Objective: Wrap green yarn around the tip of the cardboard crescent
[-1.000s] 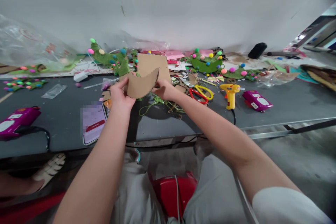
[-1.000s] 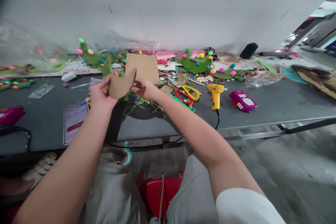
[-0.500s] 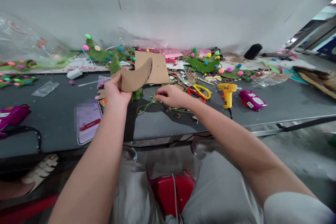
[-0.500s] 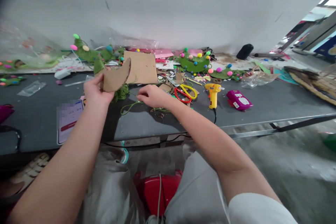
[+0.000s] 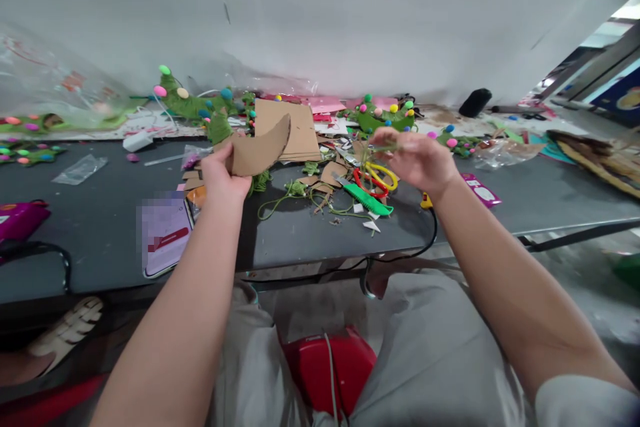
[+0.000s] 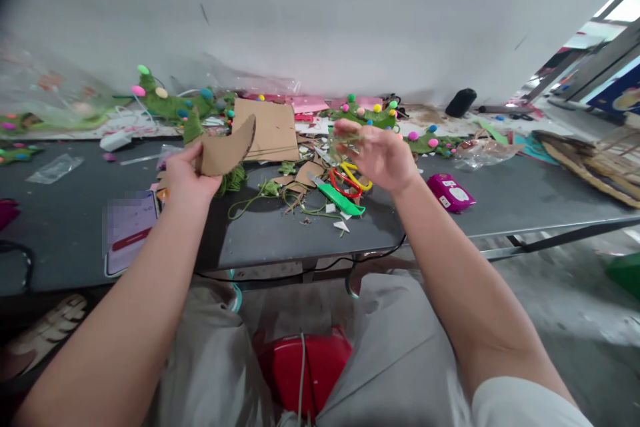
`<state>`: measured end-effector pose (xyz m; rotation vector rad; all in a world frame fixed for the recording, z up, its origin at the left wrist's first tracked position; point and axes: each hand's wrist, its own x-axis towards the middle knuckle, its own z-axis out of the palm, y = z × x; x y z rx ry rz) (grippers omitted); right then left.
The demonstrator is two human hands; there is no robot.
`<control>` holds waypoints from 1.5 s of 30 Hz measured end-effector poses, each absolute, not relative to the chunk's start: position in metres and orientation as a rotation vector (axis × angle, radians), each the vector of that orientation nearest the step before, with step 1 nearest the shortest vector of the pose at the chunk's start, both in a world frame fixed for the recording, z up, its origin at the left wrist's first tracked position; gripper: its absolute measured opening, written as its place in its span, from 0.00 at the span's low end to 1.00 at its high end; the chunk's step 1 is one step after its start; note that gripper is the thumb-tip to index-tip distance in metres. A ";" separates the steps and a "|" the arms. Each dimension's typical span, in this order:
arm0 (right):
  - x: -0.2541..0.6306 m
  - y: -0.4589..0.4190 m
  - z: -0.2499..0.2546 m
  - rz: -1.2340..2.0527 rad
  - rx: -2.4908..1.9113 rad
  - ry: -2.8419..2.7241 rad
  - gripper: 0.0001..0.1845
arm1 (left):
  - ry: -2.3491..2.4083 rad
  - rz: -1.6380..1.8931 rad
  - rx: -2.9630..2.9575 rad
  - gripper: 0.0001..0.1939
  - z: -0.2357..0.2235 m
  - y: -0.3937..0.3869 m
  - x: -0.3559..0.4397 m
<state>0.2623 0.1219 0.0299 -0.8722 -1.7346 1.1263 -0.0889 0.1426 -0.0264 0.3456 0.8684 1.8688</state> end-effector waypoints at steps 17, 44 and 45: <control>0.221 0.124 0.012 0.370 -1.313 -2.345 0.19 | 0.770 1.881 0.269 0.09 -0.026 0.142 -0.084; 0.155 0.106 0.009 0.193 -1.494 -2.607 0.16 | 0.808 1.811 0.226 0.09 -0.027 0.146 -0.068; 0.154 0.105 0.009 0.227 -1.410 -2.623 0.18 | 0.814 1.820 0.203 0.09 -0.027 0.146 -0.070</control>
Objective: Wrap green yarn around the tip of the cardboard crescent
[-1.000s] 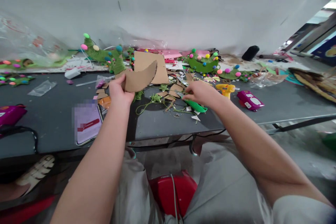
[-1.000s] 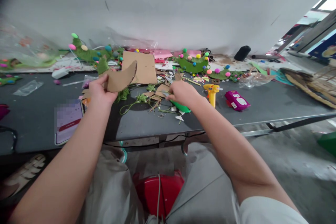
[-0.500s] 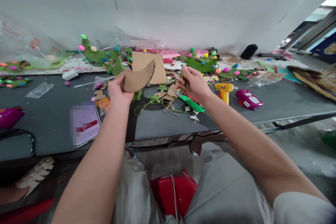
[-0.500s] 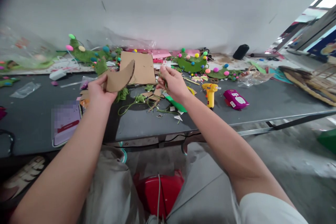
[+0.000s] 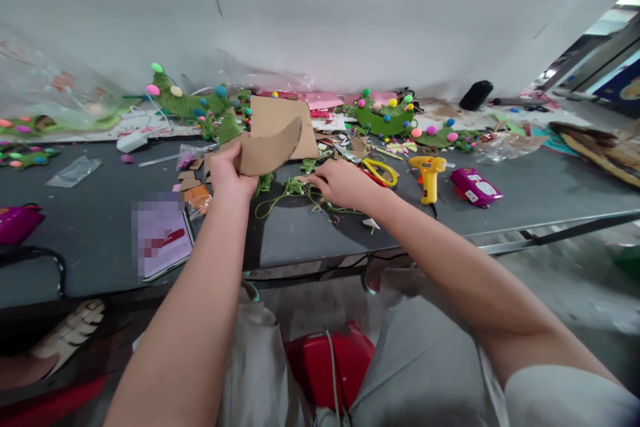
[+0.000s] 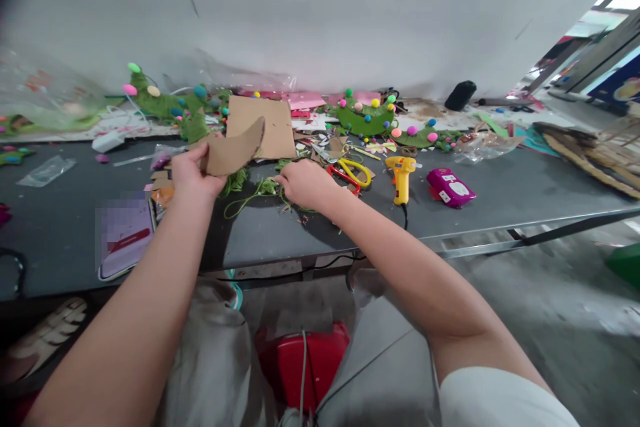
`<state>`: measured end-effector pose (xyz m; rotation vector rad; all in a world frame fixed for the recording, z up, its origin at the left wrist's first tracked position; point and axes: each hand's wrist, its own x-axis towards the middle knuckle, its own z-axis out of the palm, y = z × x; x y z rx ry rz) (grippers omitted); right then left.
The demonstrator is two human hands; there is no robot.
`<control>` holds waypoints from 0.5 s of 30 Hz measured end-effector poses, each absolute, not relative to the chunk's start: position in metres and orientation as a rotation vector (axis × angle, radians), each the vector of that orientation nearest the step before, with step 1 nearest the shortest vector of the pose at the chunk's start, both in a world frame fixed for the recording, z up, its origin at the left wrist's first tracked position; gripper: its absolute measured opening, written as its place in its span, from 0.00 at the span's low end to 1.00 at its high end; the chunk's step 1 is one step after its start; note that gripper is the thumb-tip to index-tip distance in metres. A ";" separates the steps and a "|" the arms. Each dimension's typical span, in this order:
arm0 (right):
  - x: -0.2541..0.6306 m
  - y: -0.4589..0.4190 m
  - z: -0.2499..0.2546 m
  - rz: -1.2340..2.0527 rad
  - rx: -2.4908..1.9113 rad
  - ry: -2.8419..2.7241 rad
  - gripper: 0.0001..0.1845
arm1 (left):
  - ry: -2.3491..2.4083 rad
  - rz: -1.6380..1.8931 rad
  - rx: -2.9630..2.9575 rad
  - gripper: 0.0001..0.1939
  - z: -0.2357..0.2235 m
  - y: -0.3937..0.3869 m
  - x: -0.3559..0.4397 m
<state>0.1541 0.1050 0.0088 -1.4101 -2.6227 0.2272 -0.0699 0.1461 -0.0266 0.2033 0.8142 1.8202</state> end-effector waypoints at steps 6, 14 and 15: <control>0.160 0.090 0.012 0.526 -0.993 -2.695 0.18 | 0.867 1.867 0.167 0.12 -0.022 0.142 -0.083; 0.193 0.083 0.024 1.035 -0.789 -2.796 0.19 | 0.862 1.837 0.157 0.10 -0.021 0.143 -0.080; 0.196 0.082 0.027 1.100 -0.788 -2.813 0.20 | 0.860 1.839 0.152 0.10 -0.021 0.144 -0.079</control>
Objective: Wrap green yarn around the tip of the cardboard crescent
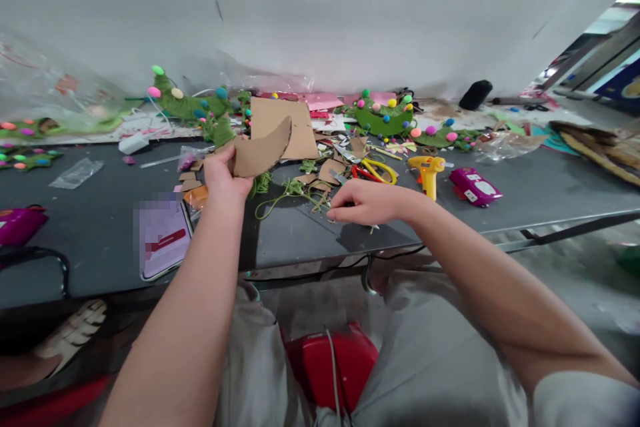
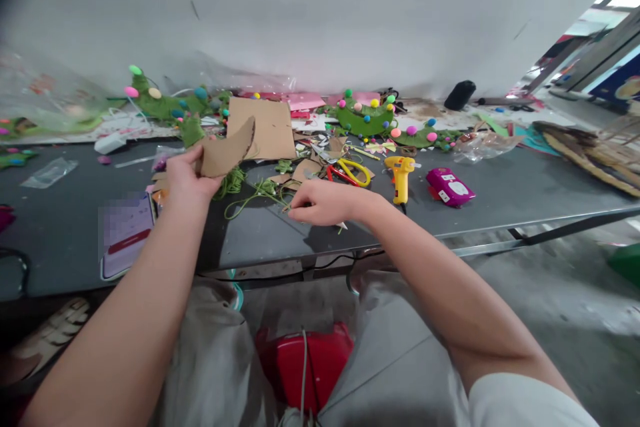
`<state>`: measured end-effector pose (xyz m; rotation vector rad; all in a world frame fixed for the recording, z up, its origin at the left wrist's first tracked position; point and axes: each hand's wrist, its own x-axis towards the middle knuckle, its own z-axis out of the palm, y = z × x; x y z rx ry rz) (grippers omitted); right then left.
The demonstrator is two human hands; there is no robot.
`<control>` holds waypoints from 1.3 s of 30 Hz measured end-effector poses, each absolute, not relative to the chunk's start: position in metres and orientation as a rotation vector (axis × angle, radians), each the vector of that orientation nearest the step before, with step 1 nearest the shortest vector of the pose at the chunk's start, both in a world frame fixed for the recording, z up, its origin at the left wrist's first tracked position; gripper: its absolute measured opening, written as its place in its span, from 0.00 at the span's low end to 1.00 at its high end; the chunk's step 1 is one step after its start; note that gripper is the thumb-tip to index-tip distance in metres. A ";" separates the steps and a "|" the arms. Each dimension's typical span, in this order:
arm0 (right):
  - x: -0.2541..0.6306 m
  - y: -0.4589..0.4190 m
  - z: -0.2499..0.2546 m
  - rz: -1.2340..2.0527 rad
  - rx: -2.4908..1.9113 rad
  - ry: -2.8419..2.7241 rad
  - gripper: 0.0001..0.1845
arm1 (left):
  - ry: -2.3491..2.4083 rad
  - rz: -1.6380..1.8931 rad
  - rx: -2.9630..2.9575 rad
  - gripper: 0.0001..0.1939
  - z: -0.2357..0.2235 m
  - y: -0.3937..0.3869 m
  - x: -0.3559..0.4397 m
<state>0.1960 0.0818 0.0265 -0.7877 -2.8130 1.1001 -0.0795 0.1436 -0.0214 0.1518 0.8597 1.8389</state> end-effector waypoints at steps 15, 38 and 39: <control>0.236 0.077 0.052 1.596 -0.919 -2.854 0.22 | 0.915 1.831 0.148 0.10 -0.022 0.146 -0.077; 0.275 0.119 0.036 0.270 -2.072 -2.417 0.19 | 0.894 1.806 0.376 0.08 -0.028 0.142 -0.093; 0.276 0.121 0.038 0.416 -1.976 -2.490 0.16 | 0.901 1.805 0.363 0.08 -0.027 0.141 -0.093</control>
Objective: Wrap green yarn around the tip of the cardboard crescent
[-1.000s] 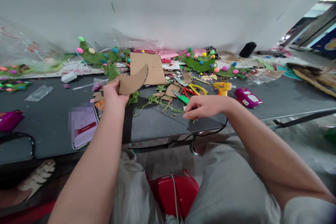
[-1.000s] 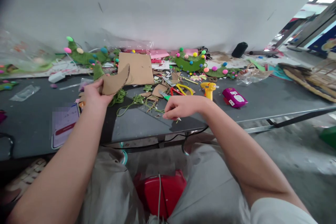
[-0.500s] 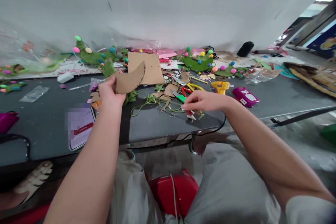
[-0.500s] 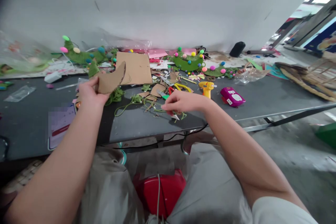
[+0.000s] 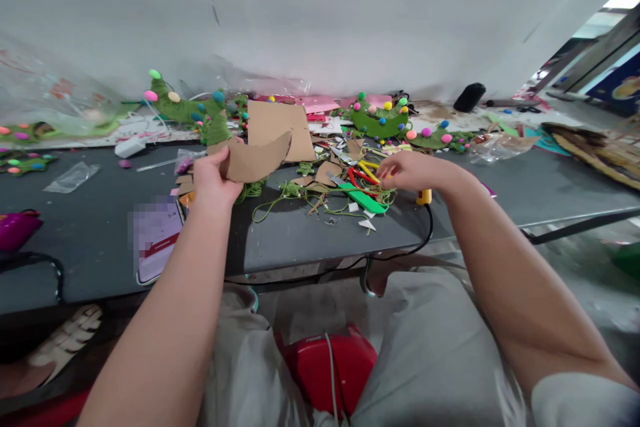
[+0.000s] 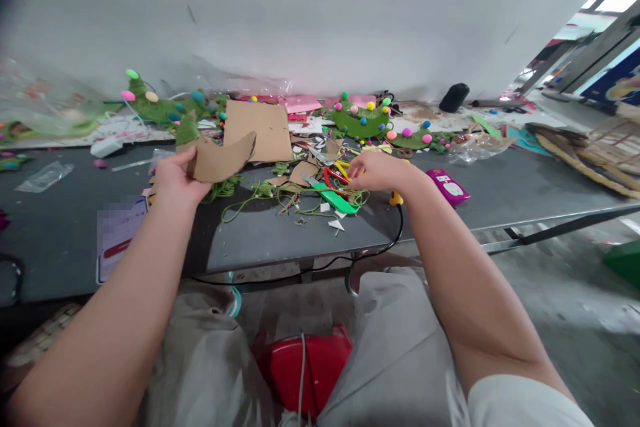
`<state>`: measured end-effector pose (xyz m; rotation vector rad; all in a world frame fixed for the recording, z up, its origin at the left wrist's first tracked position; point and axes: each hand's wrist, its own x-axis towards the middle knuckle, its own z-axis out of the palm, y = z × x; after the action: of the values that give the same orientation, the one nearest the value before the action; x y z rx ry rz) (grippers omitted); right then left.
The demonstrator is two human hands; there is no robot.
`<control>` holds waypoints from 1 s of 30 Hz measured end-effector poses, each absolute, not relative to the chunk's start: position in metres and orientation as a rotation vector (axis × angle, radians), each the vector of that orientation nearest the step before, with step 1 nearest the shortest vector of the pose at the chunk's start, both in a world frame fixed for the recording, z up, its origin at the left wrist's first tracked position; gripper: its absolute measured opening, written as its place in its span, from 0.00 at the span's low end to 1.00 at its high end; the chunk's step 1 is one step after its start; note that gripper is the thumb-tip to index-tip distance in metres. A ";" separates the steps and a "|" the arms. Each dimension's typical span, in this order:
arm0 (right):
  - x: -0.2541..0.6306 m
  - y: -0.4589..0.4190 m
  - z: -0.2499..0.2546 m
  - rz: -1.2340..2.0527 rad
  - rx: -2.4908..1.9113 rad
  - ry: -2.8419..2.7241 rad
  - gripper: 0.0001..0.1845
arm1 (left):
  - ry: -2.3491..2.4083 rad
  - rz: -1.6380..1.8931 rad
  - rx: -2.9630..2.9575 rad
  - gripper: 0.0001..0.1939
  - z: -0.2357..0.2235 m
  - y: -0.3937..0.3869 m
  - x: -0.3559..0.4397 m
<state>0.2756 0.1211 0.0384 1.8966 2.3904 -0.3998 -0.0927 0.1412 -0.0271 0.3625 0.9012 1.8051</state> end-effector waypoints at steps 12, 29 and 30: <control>0.236 0.157 -0.003 -0.138 2.002 2.191 0.25 | 0.841 1.765 0.306 0.09 -0.025 0.138 -0.098; 0.210 0.117 0.051 0.119 1.754 2.489 0.32 | 0.891 1.677 0.220 0.12 -0.022 0.142 -0.100; 0.200 0.116 0.054 0.131 1.683 2.512 0.31 | 0.894 1.665 0.220 0.13 -0.022 0.142 -0.101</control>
<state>0.2002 0.1157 0.0537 1.6828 2.5119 0.1310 -0.1010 0.1423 -0.0219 0.2199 0.8939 1.6650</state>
